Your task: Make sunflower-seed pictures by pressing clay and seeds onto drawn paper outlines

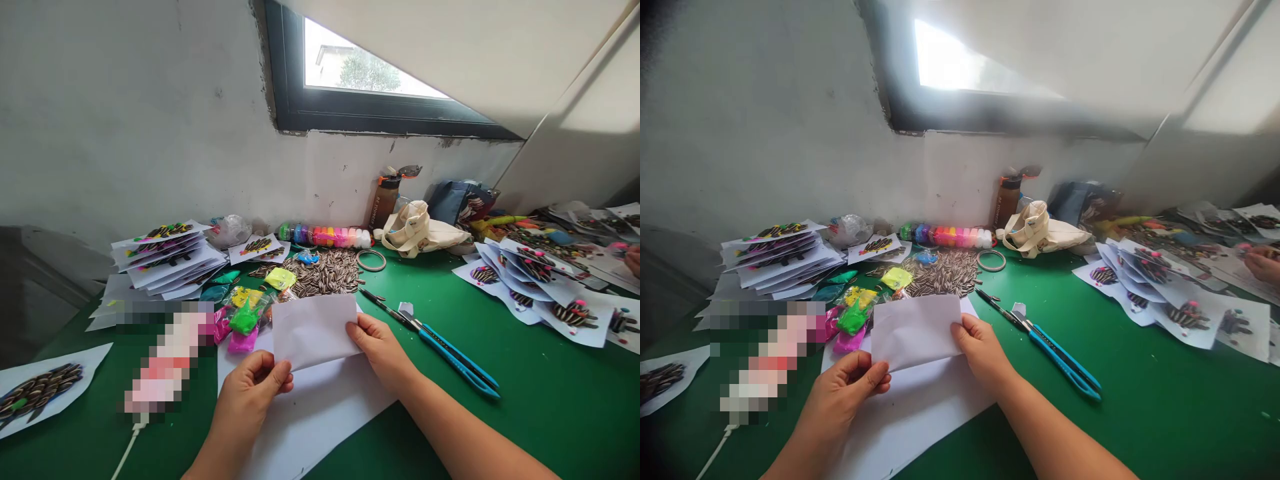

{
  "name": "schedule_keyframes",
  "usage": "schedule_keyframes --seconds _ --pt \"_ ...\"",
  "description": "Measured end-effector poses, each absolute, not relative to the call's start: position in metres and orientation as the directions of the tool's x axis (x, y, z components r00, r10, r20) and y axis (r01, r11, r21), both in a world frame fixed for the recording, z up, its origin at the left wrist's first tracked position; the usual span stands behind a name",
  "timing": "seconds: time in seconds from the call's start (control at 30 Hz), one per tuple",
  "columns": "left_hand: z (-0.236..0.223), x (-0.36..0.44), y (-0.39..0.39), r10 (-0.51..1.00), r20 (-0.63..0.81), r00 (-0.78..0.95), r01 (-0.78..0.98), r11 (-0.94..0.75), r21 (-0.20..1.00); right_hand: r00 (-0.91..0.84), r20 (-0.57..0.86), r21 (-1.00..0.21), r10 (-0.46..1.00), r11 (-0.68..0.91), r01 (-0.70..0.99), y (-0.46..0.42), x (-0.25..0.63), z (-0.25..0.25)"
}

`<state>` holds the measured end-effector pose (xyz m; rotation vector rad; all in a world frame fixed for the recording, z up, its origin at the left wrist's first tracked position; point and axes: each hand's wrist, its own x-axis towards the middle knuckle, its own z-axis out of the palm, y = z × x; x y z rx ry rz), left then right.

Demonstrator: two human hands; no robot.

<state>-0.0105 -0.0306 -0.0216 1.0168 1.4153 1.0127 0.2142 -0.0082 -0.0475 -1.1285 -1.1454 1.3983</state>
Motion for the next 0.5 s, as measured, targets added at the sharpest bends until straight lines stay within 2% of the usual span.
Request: schedule_keyframes --seconds 0.1,0.17,0.23,0.3,0.37,0.4,0.43,0.5 --pt "-0.022 -0.014 -0.029 0.963 -0.257 -0.075 0.105 0.264 0.959 -0.091 -0.050 -0.991 0.995 -0.061 -0.123 -0.008 0.215 -0.049" --pt "-0.020 -0.020 -0.029 0.978 -0.164 -0.131 0.234 0.192 0.953 -0.083 -0.044 -0.990 0.996 -0.055 -0.130 -0.007 0.216 -0.049" --pt "-0.017 -0.027 -0.031 0.978 0.038 -0.204 0.414 0.051 0.909 -0.076 -0.054 -0.988 0.996 -0.064 -0.138 -0.006 0.217 -0.048" --pt "-0.015 -0.030 -0.035 0.934 0.312 -0.175 0.585 -0.156 0.796 -0.086 -0.074 -0.988 0.994 -0.085 -0.128 -0.006 0.218 -0.047" --pt "-0.016 -0.026 -0.041 0.843 0.537 0.039 0.669 -0.421 0.613 -0.114 -0.088 -0.992 0.990 -0.097 -0.075 -0.006 0.218 -0.045" --pt "-0.017 -0.022 -0.043 0.789 0.580 0.201 0.655 -0.549 0.519 -0.130 -0.091 -0.995 0.987 -0.095 -0.026 -0.007 0.217 -0.044" --pt "-0.020 -0.016 -0.045 0.740 0.577 0.345 0.630 -0.638 0.442 -0.144 -0.086 -0.996 0.986 -0.081 0.038 -0.008 0.216 -0.043" --pt "-0.027 -0.004 -0.047 0.688 0.447 0.572 0.610 -0.721 0.329 -0.149 -0.049 -0.974 0.988 -0.014 0.225 -0.011 0.213 -0.043"
